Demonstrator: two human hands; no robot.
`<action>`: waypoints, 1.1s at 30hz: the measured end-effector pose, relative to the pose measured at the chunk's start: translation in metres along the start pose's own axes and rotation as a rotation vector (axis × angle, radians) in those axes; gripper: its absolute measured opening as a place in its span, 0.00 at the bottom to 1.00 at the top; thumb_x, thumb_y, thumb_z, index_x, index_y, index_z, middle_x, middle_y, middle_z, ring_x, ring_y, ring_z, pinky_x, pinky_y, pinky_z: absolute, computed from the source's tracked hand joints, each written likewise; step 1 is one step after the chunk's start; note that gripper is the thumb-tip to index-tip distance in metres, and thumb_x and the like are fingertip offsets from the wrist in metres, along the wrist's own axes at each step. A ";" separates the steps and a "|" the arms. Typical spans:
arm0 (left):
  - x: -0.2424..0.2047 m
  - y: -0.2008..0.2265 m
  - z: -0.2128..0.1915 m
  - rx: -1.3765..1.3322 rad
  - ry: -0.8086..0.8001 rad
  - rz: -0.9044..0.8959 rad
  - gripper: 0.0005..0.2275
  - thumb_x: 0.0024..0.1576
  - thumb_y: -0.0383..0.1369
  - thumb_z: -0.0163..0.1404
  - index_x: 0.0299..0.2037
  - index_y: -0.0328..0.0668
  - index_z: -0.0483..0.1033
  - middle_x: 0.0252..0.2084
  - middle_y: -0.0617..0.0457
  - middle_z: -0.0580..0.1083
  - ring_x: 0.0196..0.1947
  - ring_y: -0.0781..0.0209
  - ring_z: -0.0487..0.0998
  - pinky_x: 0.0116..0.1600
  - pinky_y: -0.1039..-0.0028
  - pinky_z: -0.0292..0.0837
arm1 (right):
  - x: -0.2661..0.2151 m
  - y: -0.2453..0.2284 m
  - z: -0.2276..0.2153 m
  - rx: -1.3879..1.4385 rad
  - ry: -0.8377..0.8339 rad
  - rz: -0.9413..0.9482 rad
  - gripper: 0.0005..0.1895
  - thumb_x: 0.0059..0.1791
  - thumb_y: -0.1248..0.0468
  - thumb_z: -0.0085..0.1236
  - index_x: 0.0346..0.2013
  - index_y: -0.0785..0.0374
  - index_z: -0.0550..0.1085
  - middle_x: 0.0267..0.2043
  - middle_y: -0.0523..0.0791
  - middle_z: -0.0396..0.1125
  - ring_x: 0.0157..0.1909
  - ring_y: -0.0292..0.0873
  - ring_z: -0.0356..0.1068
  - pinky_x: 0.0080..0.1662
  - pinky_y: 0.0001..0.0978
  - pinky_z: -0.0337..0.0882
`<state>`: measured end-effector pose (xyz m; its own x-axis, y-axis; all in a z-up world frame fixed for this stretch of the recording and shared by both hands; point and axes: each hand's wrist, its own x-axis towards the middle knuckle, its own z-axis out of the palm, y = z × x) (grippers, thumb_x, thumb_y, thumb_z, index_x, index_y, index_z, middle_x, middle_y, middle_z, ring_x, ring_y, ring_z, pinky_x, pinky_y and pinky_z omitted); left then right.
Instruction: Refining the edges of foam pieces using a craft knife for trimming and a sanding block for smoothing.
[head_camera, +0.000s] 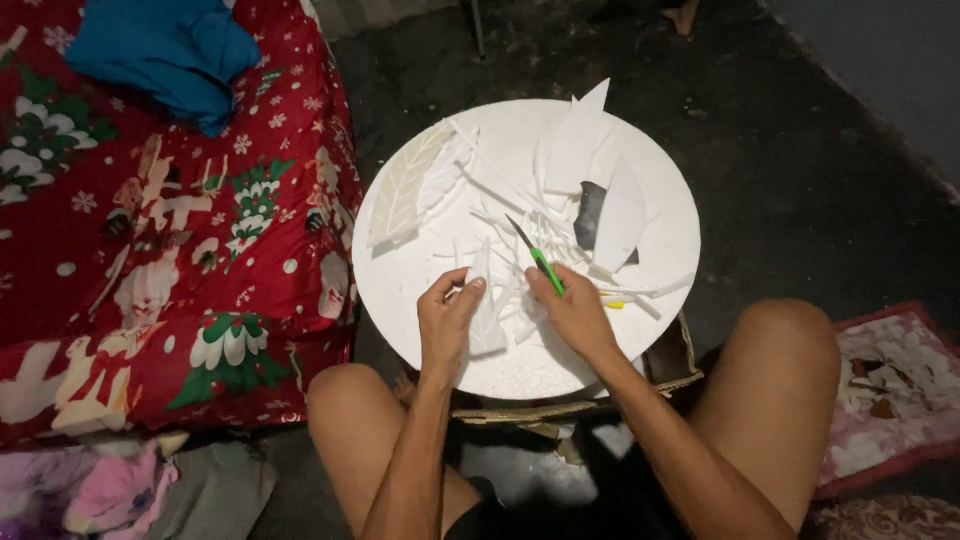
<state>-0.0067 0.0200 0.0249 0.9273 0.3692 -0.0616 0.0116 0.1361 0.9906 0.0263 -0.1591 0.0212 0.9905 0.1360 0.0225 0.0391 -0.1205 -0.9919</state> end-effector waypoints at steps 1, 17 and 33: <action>-0.001 0.004 0.001 0.000 0.003 -0.004 0.11 0.53 0.30 0.58 0.44 0.35 0.80 0.32 0.50 0.75 0.30 0.64 0.78 0.38 0.74 0.79 | -0.003 -0.009 -0.005 -0.001 -0.003 0.004 0.15 0.52 0.53 0.57 0.28 0.60 0.75 0.17 0.44 0.62 0.22 0.36 0.60 0.27 0.28 0.62; -0.017 0.032 0.008 0.421 -0.076 0.068 0.12 0.57 0.36 0.52 0.47 0.40 0.79 0.30 0.48 0.80 0.27 0.64 0.81 0.41 0.72 0.76 | 0.021 -0.048 -0.048 -1.100 -0.099 -0.940 0.19 0.52 0.58 0.49 0.58 0.45 0.73 0.32 0.41 0.70 0.34 0.47 0.70 0.39 0.39 0.69; -0.018 0.039 0.004 0.351 -0.090 0.085 0.12 0.58 0.36 0.53 0.46 0.37 0.80 0.29 0.46 0.80 0.27 0.63 0.80 0.39 0.72 0.76 | 0.046 -0.050 -0.094 -1.288 -0.084 -0.836 0.18 0.55 0.54 0.48 0.60 0.38 0.72 0.32 0.37 0.70 0.35 0.41 0.71 0.42 0.35 0.69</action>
<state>-0.0219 0.0151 0.0651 0.9594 0.2814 0.0185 0.0460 -0.2208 0.9742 0.0827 -0.2390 0.0832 0.6195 0.6438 0.4491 0.6903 -0.7192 0.0787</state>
